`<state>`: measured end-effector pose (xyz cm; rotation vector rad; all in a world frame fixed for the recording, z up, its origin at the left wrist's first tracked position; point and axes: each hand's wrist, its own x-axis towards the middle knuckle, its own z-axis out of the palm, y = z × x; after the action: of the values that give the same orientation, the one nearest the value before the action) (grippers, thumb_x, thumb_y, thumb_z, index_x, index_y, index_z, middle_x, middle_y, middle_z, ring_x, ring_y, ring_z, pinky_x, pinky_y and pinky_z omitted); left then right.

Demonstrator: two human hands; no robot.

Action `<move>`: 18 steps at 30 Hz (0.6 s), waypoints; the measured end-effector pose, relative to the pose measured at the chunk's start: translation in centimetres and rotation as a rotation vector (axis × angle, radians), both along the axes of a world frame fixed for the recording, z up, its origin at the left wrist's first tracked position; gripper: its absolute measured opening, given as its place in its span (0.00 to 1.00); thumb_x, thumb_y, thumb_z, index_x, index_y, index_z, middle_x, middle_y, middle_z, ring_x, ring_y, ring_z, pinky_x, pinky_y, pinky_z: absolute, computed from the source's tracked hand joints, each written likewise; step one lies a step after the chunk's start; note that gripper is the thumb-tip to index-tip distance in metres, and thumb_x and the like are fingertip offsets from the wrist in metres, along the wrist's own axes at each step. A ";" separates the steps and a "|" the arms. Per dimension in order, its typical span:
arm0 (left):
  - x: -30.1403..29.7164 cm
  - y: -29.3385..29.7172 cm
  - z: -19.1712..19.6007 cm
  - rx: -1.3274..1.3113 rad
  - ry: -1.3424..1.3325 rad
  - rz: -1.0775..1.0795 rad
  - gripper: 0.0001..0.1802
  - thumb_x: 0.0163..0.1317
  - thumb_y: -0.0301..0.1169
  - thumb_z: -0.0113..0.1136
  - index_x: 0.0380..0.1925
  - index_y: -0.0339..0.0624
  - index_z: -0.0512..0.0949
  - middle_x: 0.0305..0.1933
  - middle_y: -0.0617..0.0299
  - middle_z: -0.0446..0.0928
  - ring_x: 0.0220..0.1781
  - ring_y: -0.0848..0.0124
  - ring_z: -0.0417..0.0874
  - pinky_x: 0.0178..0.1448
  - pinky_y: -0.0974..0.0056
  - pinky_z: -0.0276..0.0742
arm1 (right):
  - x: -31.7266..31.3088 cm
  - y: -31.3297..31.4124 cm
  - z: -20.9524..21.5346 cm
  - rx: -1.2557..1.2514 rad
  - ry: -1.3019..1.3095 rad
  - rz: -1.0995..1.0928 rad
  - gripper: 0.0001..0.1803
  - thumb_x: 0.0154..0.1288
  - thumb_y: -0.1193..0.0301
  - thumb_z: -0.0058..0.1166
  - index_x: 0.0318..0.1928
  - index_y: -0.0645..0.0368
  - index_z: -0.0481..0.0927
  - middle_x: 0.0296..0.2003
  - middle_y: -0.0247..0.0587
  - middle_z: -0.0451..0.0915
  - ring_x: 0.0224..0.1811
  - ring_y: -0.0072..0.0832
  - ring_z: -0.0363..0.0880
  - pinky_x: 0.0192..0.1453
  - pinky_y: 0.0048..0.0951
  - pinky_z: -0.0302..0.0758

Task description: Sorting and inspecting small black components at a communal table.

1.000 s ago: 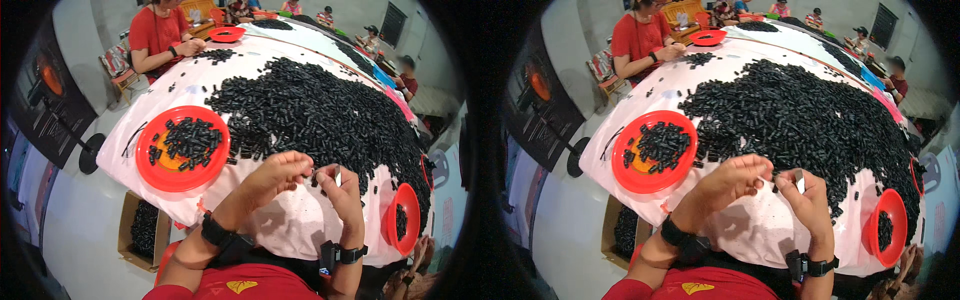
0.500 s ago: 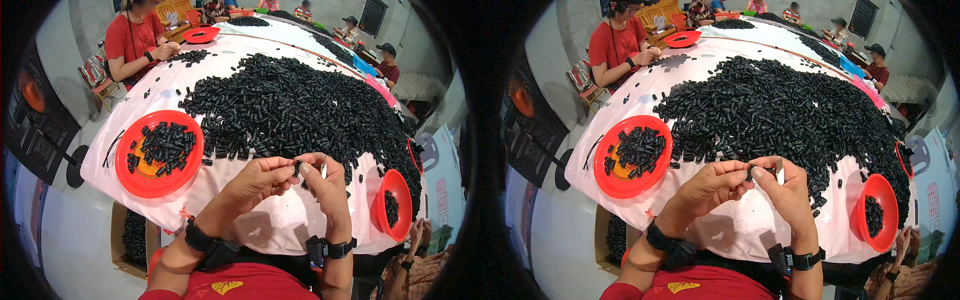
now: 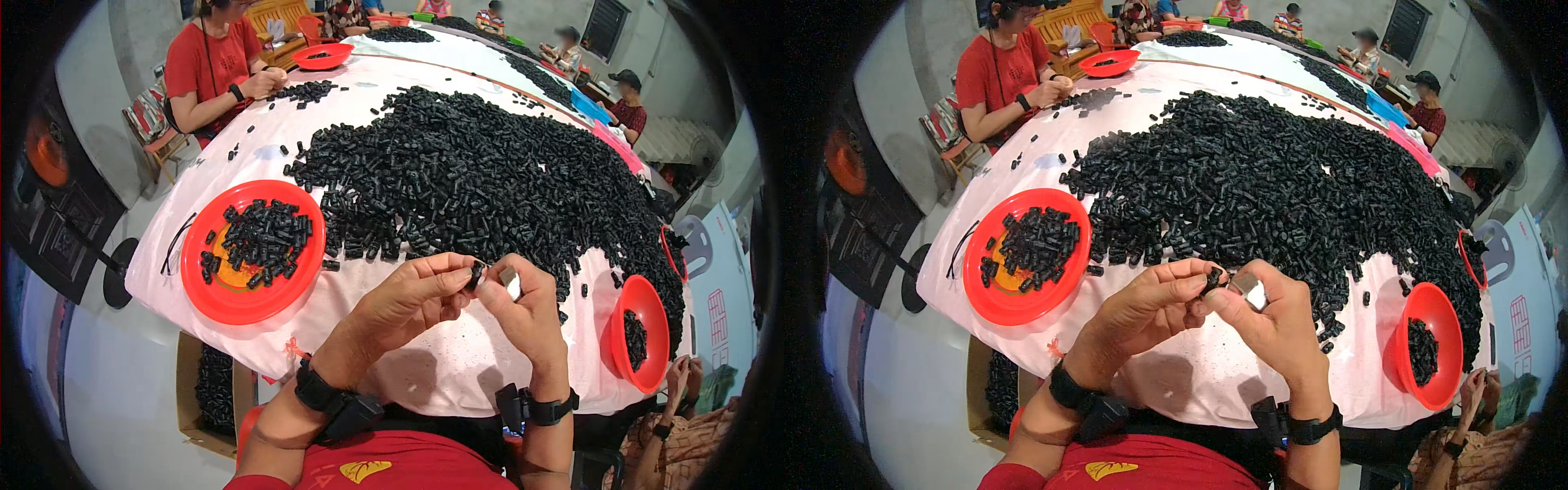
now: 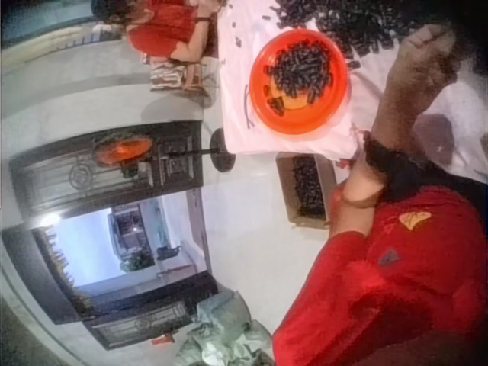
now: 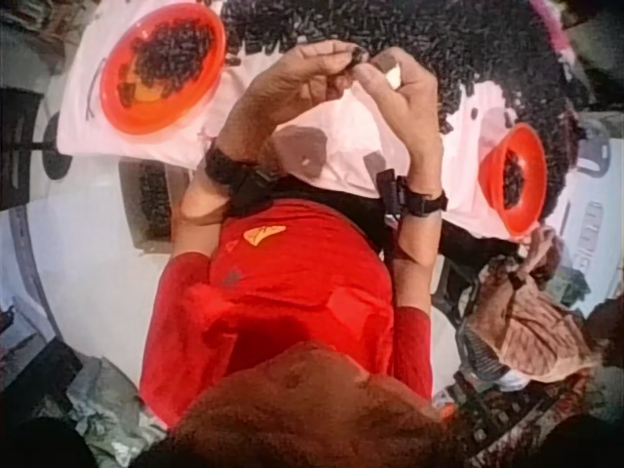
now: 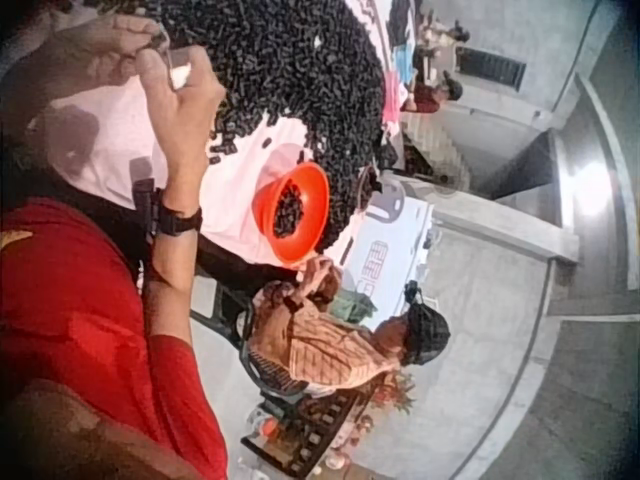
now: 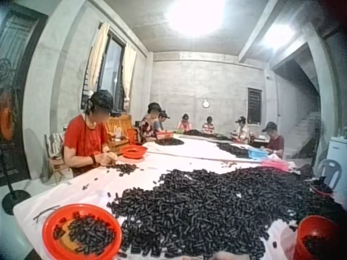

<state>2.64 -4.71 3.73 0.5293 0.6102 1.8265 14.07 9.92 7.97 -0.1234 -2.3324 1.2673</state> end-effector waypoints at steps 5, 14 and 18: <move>0.4 0.3 0.3 -0.012 0.014 0.017 0.17 0.67 0.33 0.56 0.52 0.37 0.72 0.44 0.65 0.78 0.39 0.80 0.77 0.47 0.72 0.73 | -0.1 -0.2 -0.5 0.156 -0.054 -0.056 0.23 0.52 0.50 0.68 0.28 0.58 0.78 0.15 0.36 0.76 0.18 0.22 0.77 0.23 0.25 0.71; 0.3 0.2 0.1 0.023 0.003 -0.032 0.16 0.67 0.33 0.56 0.50 0.36 0.73 0.43 0.64 0.78 0.40 0.80 0.77 0.47 0.72 0.72 | -0.3 -0.2 -0.9 0.330 0.017 -0.120 0.28 0.48 0.43 0.65 0.26 0.57 0.76 0.14 0.37 0.76 0.16 0.30 0.79 0.20 0.28 0.71; 0.4 0.3 0.0 0.007 -0.008 -0.018 0.16 0.66 0.33 0.56 0.49 0.36 0.73 0.43 0.65 0.78 0.39 0.80 0.77 0.45 0.73 0.71 | -0.5 -0.1 -1.2 0.392 0.058 -0.119 0.27 0.49 0.44 0.65 0.26 0.57 0.76 0.15 0.37 0.76 0.16 0.31 0.79 0.19 0.28 0.71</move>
<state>3.03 -4.41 3.70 0.5298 0.5923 1.8135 13.61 9.85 6.77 -0.0913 -2.4327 0.7305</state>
